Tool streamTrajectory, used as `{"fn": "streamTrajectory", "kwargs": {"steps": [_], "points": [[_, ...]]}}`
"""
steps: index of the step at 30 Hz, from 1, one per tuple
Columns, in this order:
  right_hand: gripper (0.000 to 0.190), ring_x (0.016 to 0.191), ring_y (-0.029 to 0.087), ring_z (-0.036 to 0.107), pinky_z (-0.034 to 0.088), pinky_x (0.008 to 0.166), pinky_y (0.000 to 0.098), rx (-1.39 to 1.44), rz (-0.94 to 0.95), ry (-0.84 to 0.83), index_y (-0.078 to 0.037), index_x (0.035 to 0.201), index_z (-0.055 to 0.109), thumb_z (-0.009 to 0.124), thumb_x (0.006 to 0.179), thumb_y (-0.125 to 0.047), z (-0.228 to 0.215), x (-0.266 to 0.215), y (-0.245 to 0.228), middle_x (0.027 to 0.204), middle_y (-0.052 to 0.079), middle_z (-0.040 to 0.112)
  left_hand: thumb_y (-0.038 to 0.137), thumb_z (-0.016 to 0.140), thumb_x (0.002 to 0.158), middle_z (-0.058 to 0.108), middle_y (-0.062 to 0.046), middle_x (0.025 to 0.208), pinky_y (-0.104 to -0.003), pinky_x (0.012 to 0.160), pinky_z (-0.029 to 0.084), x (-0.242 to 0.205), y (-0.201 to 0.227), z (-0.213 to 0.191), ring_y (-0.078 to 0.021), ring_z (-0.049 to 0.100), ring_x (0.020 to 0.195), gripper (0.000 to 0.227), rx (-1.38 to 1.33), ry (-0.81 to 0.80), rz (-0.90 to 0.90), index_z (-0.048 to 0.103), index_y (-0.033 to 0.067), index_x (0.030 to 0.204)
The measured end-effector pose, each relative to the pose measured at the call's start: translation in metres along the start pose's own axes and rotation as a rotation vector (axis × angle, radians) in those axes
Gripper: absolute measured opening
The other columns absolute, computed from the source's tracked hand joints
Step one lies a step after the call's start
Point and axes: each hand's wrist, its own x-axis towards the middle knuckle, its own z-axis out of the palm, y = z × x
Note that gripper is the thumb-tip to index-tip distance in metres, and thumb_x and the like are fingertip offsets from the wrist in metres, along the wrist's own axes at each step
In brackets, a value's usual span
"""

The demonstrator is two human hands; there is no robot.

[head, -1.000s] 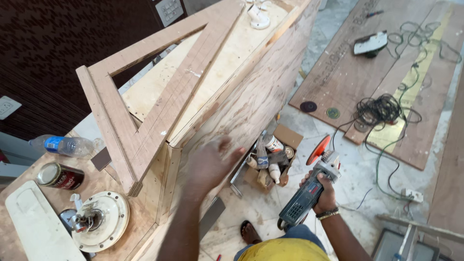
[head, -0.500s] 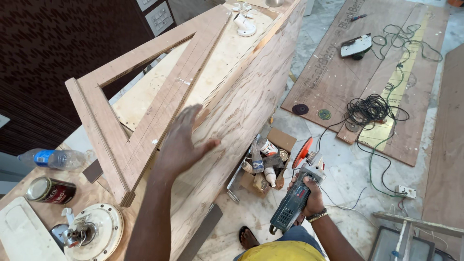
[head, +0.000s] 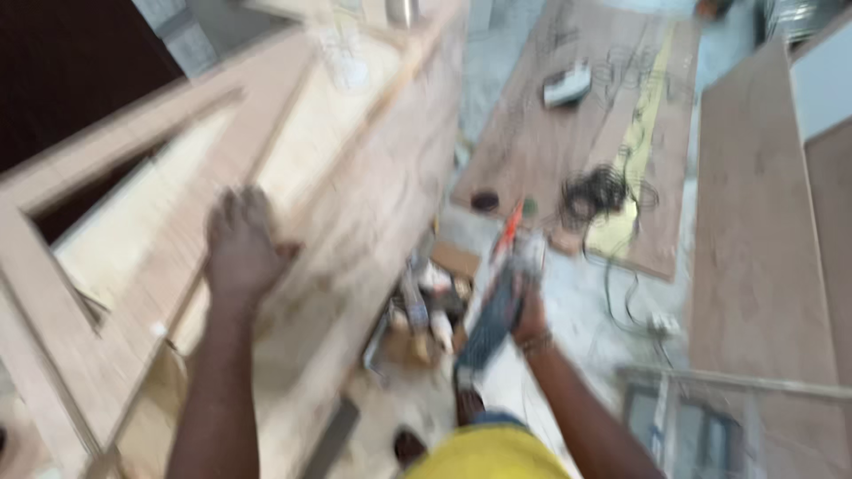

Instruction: The person uses an angle grinder with a sanding disc to smooth the surface of a large wooden board. They move the tool across the wood in sweeping motions, occasionally pausing to inspect the surface or reposition the tool.

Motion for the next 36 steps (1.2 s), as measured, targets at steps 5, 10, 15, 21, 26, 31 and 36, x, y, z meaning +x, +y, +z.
{"fn": "streamTrajectory", "kwargs": {"steps": [5,10,15,21,26,31,36], "points": [[0.043,0.078,0.030,0.070,0.061,0.074,0.0474,-0.238,-0.294,-0.096,-0.002,0.116,0.057,0.072,0.092,-0.034,0.090,0.096,-0.135,0.091,0.013,0.067,0.051,0.072,0.082,0.028,-0.019,0.165,-0.050,0.123,0.012,-0.005,0.000,-0.013,-0.0366,0.019,0.154,0.096,-0.123,0.006,-0.040,0.036,0.0045,0.157],[0.060,0.088,0.027,0.067,0.059,0.081,0.0478,-0.074,-0.324,-0.276,-0.001,0.126,0.055,0.073,0.091,-0.047,0.076,0.077,-0.144,0.100,0.011,0.065,0.047,0.072,0.085,0.035,-0.018,0.163,-0.050,0.127,0.016,-0.011,0.015,-0.029,-0.0357,0.026,0.154,0.083,-0.163,0.036,-0.075,0.044,0.0086,0.153],[0.068,0.100,0.026,0.064,0.056,0.096,0.0450,0.047,-0.125,-0.383,0.000,0.134,0.050,0.076,0.092,-0.047,0.010,0.049,-0.082,0.108,0.010,0.062,0.049,0.067,0.091,0.040,-0.018,0.160,-0.051,0.127,0.020,-0.006,0.018,-0.031,-0.0349,0.029,0.153,0.075,-0.066,0.041,-0.062,0.047,0.0068,0.150],[0.070,0.100,0.025,0.062,0.054,0.095,0.0442,0.132,-0.085,-0.308,0.001,0.132,0.051,0.077,0.088,-0.047,0.003,0.061,-0.066,0.107,0.009,0.061,0.055,0.059,0.096,0.040,-0.017,0.160,-0.049,0.127,0.020,-0.004,0.020,-0.028,-0.0341,0.030,0.152,0.073,-0.054,0.060,-0.094,0.046,0.0074,0.149],[0.070,0.102,0.025,0.061,0.054,0.097,0.0435,0.178,-0.102,-0.380,0.001,0.134,0.051,0.077,0.089,-0.046,0.014,0.064,-0.066,0.109,0.009,0.061,0.060,0.059,0.088,0.034,-0.020,0.159,-0.052,0.124,0.018,0.001,0.025,-0.031,-0.0339,0.027,0.151,0.087,0.080,-0.021,-0.107,0.036,0.0074,0.154],[0.070,0.100,0.025,0.062,0.054,0.095,0.0439,0.140,-0.105,-0.345,0.002,0.132,0.052,0.078,0.088,-0.047,0.020,0.066,-0.059,0.107,0.010,0.061,0.060,0.066,0.080,0.026,-0.018,0.163,-0.054,0.123,0.015,0.003,0.035,-0.038,-0.0330,0.022,0.152,0.098,0.384,-0.151,-0.096,0.029,0.0137,0.157],[0.071,0.099,0.025,0.062,0.054,0.095,0.0428,0.138,-0.076,-0.346,0.004,0.131,0.053,0.078,0.088,-0.046,0.021,0.065,-0.056,0.106,0.011,0.062,0.048,0.074,0.082,0.025,-0.015,0.167,-0.052,0.126,0.016,0.000,0.045,-0.049,-0.0303,0.021,0.156,0.096,0.449,-0.230,-0.120,0.028,0.0166,0.160]]}}
